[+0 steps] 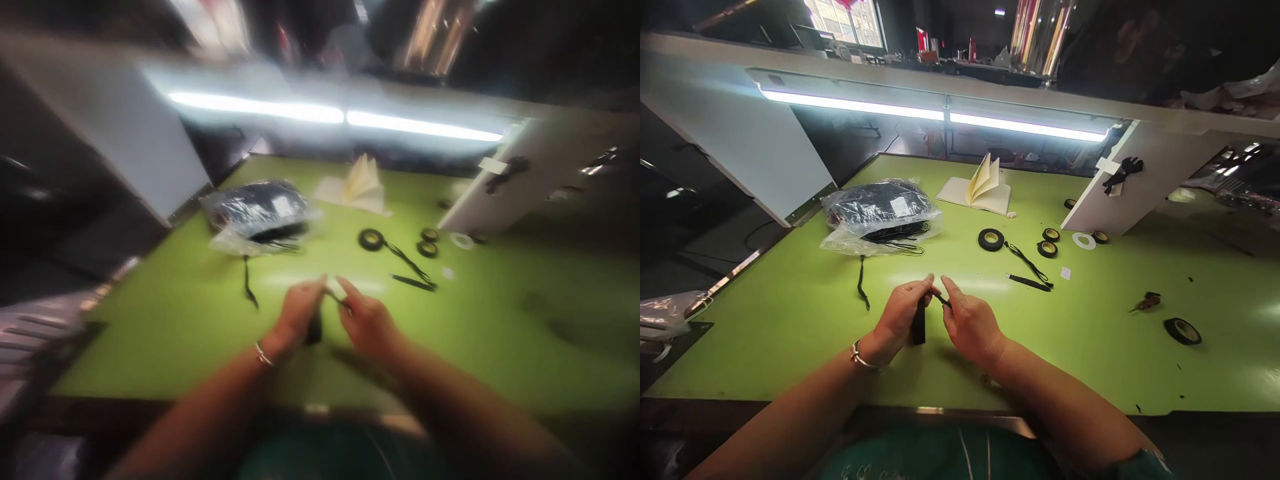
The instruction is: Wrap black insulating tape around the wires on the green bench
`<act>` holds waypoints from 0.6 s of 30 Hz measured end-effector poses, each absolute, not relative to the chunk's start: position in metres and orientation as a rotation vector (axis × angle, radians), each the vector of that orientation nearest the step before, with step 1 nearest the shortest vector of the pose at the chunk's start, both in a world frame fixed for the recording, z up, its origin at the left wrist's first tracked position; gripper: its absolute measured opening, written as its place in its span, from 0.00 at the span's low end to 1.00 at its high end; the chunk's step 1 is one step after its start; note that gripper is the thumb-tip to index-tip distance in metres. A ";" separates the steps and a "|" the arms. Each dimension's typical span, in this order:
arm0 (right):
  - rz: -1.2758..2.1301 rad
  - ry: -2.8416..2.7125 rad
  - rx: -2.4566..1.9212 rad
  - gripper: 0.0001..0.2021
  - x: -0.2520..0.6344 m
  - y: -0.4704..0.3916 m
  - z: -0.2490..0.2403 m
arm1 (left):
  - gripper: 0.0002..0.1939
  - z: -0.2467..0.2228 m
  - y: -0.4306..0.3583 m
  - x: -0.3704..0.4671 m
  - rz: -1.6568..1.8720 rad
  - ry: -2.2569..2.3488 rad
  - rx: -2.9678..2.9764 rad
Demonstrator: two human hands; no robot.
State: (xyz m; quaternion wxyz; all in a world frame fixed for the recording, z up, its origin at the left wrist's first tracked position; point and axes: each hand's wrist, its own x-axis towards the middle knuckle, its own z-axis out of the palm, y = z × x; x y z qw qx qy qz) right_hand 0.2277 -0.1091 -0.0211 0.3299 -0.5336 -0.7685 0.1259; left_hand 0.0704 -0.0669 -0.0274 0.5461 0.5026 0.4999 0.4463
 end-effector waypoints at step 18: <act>0.812 -1.851 -1.360 0.13 0.229 -0.102 -0.013 | 0.17 -0.012 -0.072 0.071 1.006 0.979 1.099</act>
